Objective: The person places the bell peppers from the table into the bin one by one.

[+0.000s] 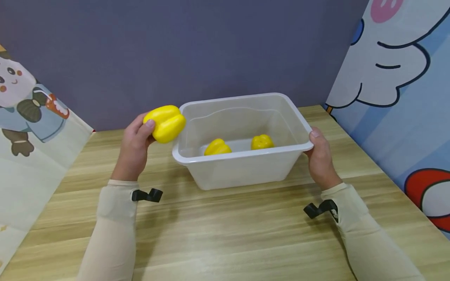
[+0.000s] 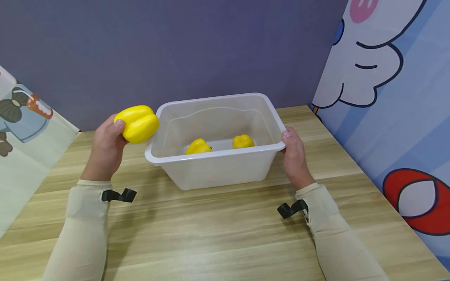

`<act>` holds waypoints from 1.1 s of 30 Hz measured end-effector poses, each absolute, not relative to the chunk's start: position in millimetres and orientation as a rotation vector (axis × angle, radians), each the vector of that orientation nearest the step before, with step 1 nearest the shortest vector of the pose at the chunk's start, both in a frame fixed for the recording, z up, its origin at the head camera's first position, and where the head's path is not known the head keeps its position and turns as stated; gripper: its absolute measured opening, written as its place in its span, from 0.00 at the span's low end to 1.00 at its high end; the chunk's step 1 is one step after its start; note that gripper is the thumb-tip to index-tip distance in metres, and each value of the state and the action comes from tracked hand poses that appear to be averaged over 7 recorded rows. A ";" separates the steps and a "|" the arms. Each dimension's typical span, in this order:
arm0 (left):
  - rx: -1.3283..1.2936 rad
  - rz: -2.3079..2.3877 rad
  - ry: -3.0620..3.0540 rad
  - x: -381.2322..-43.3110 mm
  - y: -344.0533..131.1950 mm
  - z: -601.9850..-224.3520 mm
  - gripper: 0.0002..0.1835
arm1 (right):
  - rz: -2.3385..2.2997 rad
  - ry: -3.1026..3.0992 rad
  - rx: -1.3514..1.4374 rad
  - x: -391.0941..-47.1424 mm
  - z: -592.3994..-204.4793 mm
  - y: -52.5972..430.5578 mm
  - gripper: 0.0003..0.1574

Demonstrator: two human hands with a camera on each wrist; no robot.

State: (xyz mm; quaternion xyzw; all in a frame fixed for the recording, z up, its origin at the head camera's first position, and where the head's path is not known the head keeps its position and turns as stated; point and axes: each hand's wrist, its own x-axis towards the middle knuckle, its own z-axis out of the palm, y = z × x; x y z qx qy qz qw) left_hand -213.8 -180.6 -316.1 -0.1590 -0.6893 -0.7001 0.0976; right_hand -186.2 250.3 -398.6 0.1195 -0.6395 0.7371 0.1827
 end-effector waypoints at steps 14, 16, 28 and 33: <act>-0.488 -1.981 -2.153 -218.5 -173.2 -308.7 0.23 | 2.079 -1.802 0.346 -187.1 -398.7 249.8 0.26; -0.502 -1.967 -2.174 -218.5 -172.0 -307.7 0.23 | 2.074 -1.811 0.349 -187.0 -398.8 250.0 0.27; -0.534 -1.842 -2.337 -217.4 -165.4 -296.9 0.25 | 2.084 -1.798 0.334 -187.4 -397.8 249.5 0.27; -0.533 -1.786 -2.386 -218.4 -161.8 -290.3 0.25 | 2.066 -1.833 0.341 -185.9 -397.9 250.3 0.30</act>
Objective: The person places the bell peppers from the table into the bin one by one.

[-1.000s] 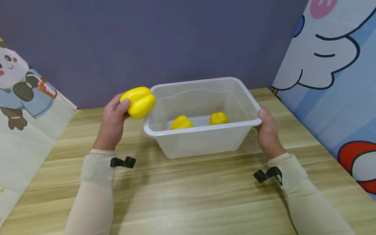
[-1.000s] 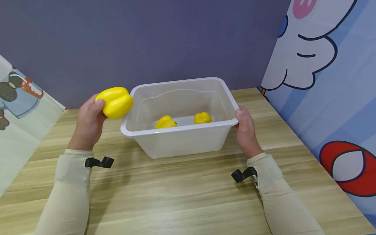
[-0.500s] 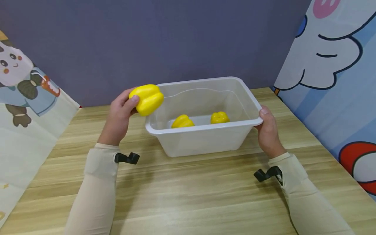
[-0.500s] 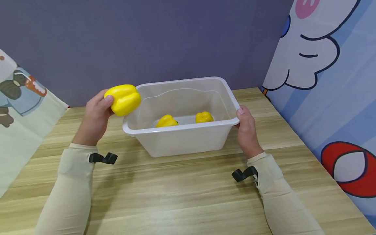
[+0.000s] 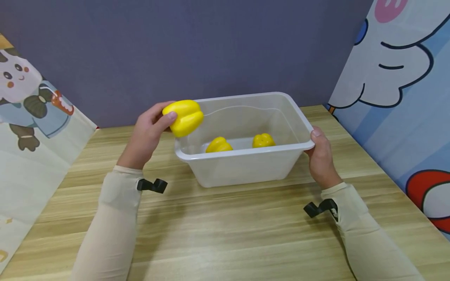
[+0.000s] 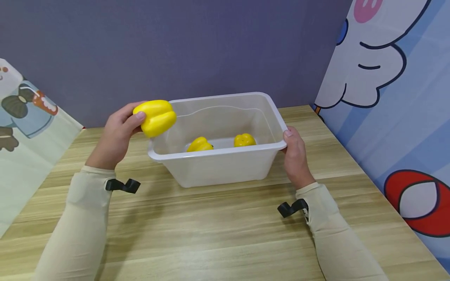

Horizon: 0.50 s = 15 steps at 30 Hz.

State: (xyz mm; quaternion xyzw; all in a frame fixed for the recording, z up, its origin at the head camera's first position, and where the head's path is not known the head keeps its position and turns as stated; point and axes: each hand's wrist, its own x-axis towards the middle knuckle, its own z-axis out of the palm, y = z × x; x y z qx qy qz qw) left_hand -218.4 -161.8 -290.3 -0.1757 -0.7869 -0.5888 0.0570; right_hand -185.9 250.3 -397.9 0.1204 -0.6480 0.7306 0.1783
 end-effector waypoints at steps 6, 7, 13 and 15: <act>-0.550 -1.754 -2.497 -217.9 -158.2 -282.9 0.26 | 2.062 -1.843 0.360 -185.8 -398.0 250.0 0.32; -0.556 -1.746 -2.519 -217.6 -157.8 -281.6 0.26 | 2.065 -1.840 0.369 -186.1 -397.9 249.9 0.32; -0.597 -1.703 -2.592 -217.8 -156.0 -273.5 0.27 | 2.082 -1.814 0.358 -186.1 -397.4 249.4 0.31; -0.612 -1.695 -2.604 -217.4 -155.6 -271.5 0.27 | 2.084 -1.815 0.343 -186.0 -397.9 249.4 0.30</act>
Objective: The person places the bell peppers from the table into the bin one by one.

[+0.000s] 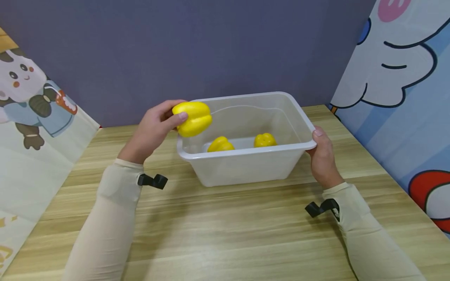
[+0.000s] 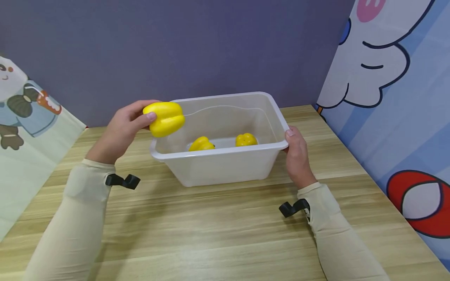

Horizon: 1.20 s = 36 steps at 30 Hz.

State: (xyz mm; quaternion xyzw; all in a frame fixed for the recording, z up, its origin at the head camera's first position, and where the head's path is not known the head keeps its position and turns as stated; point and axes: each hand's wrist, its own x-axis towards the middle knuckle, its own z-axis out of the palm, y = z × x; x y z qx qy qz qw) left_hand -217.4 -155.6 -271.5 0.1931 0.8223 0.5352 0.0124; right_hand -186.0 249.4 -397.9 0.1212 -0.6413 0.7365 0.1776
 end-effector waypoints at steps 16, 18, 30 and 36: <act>0.624 1.328 2.651 -221.7 -142.7 -259.2 0.32 | 2.094 -1.789 0.353 -186.1 -398.4 249.8 0.26; 0.629 1.291 2.663 -222.1 -140.2 -257.6 0.33 | 2.097 -1.780 0.348 -186.1 -398.4 249.5 0.26; 0.699 1.095 2.668 -230.0 -131.1 -249.8 0.32 | 2.093 -1.785 0.339 -187.4 -399.9 250.0 0.28; 0.751 1.037 2.667 -236.4 -128.4 -245.7 0.31 | 2.098 -1.777 0.339 -187.6 -399.9 249.7 0.27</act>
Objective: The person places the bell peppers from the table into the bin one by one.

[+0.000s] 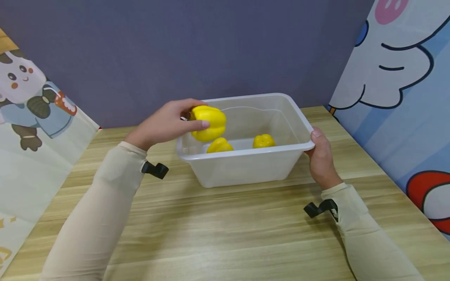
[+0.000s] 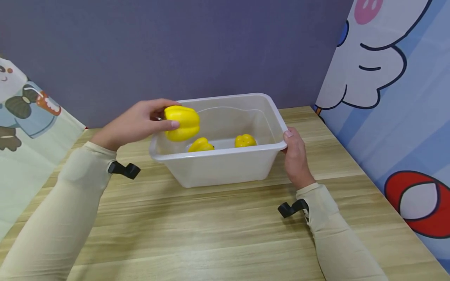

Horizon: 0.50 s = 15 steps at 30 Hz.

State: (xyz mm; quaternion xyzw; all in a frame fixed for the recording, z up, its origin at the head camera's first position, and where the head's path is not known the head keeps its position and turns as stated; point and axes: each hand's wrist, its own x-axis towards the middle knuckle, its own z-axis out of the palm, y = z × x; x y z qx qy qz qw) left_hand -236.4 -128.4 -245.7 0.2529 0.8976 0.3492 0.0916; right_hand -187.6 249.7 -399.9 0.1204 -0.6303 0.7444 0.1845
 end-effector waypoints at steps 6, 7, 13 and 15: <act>0.750 1.001 2.650 -240.2 -126.1 -239.4 0.30 | 2.082 -1.798 0.348 -186.7 -399.1 249.7 0.30; 0.751 1.002 2.641 -240.8 -125.6 -238.5 0.30 | 2.081 -1.798 0.349 -186.8 -399.0 249.8 0.30; 0.746 1.039 2.573 -247.4 -123.9 -235.1 0.32 | 2.084 -1.780 0.340 -188.0 -399.0 249.7 0.28; 0.741 1.040 2.563 -249.6 -123.5 -234.1 0.32 | 2.085 -1.777 0.340 -188.0 -399.2 249.8 0.28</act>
